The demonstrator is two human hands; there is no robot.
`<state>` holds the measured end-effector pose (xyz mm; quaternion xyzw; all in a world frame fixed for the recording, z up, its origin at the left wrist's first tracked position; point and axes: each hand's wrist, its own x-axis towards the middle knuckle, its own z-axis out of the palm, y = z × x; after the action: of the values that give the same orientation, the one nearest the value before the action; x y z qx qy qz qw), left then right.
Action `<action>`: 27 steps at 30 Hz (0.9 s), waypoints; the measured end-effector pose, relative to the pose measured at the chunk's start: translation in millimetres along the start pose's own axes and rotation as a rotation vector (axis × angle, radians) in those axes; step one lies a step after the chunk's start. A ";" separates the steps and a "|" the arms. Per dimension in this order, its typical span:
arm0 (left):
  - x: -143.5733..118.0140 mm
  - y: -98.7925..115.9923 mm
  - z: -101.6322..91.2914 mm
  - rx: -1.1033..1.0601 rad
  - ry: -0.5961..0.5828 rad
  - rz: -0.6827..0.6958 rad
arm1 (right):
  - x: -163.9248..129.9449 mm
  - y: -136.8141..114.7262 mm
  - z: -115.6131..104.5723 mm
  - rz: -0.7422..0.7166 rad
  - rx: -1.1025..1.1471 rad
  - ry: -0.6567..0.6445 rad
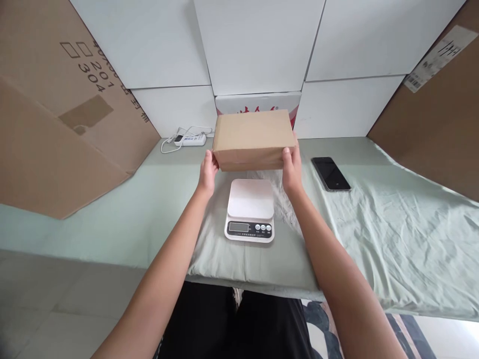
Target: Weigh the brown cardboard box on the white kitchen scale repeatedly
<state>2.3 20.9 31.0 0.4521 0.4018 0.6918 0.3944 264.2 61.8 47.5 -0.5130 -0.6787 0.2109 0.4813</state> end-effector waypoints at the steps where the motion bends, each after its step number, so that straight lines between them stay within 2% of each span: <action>1: 6.5 -8.1 0.4 0.010 0.004 -0.028 | 2.7 7.2 6.6 0.010 0.023 0.009; 5: 11.8 -34.1 -0.3 0.094 0.029 -0.071 | 3.5 43.1 26.6 -0.014 0.193 0.044; 9: 6.8 -46.1 0.1 0.123 0.032 -0.130 | 5.8 66.2 30.9 -0.024 0.274 0.067; 14: 8.7 -50.1 -4.3 0.138 0.065 -0.154 | 7.6 76.4 28.5 0.005 0.298 0.110; 19: 14.7 -41.4 -17.1 0.135 0.174 -0.194 | 6.0 88.9 26.7 0.077 0.362 0.119; 23: 12.7 -40.7 -16.0 0.132 0.159 -0.234 | 6.5 92.7 24.4 0.066 0.300 0.065; 27: 7.8 -48.7 -10.3 0.144 0.117 -0.222 | 7.6 87.7 22.3 -0.014 0.242 0.009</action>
<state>-0.7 43.8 -13.8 0.3910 0.5204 0.6383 0.4109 288.0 107.0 -27.6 -0.4472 -0.6497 0.2855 0.5444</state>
